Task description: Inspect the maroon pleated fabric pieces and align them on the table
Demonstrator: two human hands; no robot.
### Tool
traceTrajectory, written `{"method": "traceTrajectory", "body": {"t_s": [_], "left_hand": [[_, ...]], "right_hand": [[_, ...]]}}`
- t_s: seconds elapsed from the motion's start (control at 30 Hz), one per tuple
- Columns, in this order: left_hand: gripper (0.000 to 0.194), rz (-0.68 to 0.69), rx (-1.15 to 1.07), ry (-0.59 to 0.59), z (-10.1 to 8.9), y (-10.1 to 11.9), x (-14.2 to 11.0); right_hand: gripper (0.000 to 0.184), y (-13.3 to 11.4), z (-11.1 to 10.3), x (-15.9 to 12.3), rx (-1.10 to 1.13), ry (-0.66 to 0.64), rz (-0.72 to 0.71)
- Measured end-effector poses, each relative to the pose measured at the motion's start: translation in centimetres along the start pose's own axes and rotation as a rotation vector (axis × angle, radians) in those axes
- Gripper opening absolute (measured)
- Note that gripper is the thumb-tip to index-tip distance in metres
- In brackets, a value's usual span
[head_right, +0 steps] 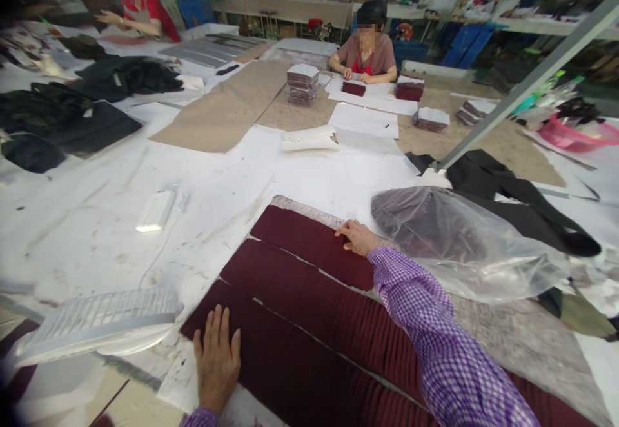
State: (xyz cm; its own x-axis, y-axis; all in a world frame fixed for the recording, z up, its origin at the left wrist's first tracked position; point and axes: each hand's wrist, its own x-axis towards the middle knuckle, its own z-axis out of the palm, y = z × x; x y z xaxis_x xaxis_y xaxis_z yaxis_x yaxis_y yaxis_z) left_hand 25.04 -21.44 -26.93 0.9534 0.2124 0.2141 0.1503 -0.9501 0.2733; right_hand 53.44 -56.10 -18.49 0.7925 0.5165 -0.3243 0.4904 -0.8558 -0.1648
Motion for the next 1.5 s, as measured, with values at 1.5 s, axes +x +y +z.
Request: {"method": "traceTrajectory", "body": {"t_s": [1.5], "left_hand": [[0.067,0.002,0.014,-0.008,0.0,-0.1,0.0]], "right_hand": [[0.024,2.1,-0.4,0.2,0.172,-0.27,0.201]]}}
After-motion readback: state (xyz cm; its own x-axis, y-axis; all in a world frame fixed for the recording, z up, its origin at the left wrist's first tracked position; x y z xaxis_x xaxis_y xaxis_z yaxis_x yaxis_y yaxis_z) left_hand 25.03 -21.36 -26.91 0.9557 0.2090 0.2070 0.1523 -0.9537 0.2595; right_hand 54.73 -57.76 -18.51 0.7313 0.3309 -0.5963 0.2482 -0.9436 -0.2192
